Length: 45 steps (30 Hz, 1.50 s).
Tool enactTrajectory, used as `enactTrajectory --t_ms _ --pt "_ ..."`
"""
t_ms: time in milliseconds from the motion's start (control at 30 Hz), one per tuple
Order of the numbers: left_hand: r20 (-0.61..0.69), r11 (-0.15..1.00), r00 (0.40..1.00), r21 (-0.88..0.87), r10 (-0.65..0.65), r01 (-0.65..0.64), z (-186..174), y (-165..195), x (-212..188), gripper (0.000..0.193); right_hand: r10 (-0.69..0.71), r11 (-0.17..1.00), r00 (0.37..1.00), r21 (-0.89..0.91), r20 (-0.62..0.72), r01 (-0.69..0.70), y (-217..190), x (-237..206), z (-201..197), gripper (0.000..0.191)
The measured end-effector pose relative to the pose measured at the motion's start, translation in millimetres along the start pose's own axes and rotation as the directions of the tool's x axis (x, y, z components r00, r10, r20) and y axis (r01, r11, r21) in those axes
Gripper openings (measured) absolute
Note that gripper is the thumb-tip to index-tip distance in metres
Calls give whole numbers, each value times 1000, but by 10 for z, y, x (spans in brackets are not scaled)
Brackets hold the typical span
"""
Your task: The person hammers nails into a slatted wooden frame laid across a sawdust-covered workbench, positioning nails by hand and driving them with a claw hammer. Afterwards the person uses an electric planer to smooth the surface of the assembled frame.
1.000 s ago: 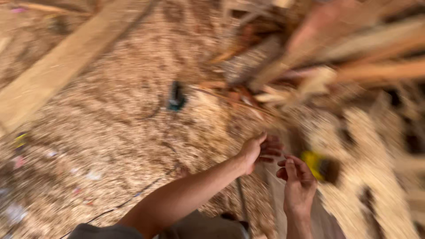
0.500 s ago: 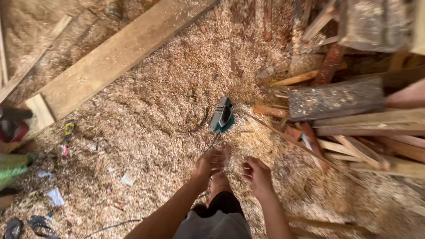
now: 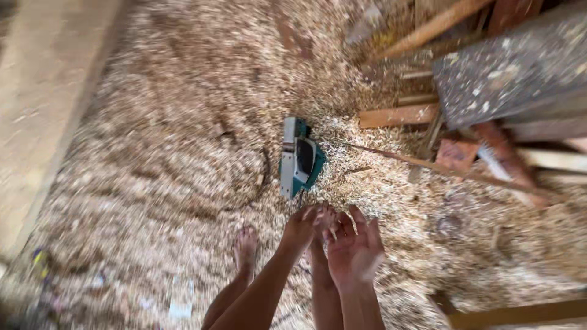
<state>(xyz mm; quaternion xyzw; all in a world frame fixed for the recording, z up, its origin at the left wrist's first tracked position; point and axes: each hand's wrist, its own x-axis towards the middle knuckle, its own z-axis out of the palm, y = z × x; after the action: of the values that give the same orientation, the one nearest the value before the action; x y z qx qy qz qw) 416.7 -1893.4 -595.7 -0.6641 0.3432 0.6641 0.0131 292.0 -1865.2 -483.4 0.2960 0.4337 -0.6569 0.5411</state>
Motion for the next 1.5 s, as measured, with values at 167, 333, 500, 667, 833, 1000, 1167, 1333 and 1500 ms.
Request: enactTrajectory --t_ms 167,333,500,667,833,1000,1167,1333,1500 --pt "-22 858 965 463 261 -222 479 -517 1887 69 -45 982 999 184 24 40 364 570 -508 59" --pt "-266 784 956 616 122 71 1121 -767 2885 94 -173 980 969 -72 174 188 388 1007 -1207 66" --pt "-399 792 892 605 211 83 1254 -1164 2983 95 -7 993 996 -116 -89 -4 408 1104 -1590 63" --pt "-307 638 929 762 207 110 294 -939 2655 80 -201 924 977 -345 -66 166 517 1013 -1670 51" --pt "-96 811 825 275 557 -516 -936 -24 1266 53 -234 786 971 -597 -42 164 735 449 -1265 53" --pt "38 783 835 326 550 -530 -839 365 -1404 66 -269 671 963 -721 -22 171 851 -1134 -423 57" --pt "225 612 678 300 700 -731 -314 712 -3686 61 -458 603 879 -773 -136 195 516 -3268 107 61" --pt "723 777 433 -227 538 -587 115 797 -5491 78 -640 626 722 -723 -262 292 -204 -5141 -10 46" --pt "959 651 37 -163 282 -741 866 719 -6642 89 -759 633 563 -568 -326 525 -759 -6562 -832 28"
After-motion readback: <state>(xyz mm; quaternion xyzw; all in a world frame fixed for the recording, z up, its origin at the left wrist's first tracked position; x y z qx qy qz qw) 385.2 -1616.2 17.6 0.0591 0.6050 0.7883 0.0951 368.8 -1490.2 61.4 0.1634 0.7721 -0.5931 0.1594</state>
